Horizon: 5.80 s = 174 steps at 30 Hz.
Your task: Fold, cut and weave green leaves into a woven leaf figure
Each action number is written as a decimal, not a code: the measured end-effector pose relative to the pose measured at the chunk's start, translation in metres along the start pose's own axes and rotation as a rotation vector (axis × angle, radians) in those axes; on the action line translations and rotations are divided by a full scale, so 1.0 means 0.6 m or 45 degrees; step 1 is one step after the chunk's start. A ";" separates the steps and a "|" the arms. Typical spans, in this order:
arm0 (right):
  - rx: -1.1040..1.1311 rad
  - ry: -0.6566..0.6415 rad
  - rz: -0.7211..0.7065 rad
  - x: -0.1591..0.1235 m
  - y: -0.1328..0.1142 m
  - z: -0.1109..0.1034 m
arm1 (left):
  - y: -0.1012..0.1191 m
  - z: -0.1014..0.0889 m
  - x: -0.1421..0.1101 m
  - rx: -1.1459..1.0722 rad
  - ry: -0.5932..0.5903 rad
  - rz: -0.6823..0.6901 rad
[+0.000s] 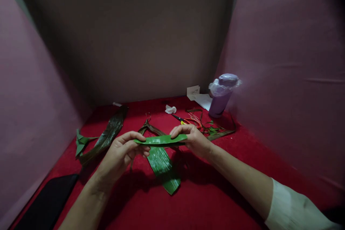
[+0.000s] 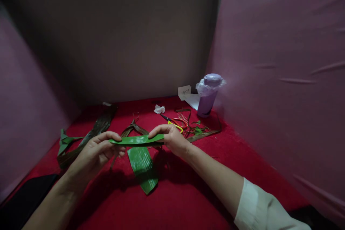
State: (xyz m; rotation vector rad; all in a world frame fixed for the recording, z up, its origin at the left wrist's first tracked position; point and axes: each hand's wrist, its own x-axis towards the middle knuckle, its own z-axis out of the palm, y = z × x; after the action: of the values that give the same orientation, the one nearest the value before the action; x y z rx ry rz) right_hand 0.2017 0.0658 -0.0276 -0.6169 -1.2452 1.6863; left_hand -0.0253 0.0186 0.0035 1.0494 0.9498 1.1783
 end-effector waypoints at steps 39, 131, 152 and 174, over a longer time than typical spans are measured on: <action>-0.063 -0.202 0.008 -0.007 -0.002 -0.007 | 0.005 -0.002 0.003 -0.101 0.148 0.070; -0.475 0.247 0.028 -0.044 0.041 0.078 | -0.059 0.066 -0.004 -0.344 0.155 -0.091; -1.210 -0.192 -1.165 -0.035 0.020 0.040 | -0.058 0.059 -0.013 -0.235 0.034 -0.275; -0.901 0.031 -0.537 -0.041 0.017 0.059 | -0.054 0.063 -0.017 -0.047 0.097 0.016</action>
State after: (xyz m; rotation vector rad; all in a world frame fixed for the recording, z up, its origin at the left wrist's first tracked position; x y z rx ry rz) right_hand 0.1802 0.0272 -0.0269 -0.7124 -1.8165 0.8694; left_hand 0.0173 0.0013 -0.0181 0.9879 0.9785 1.2490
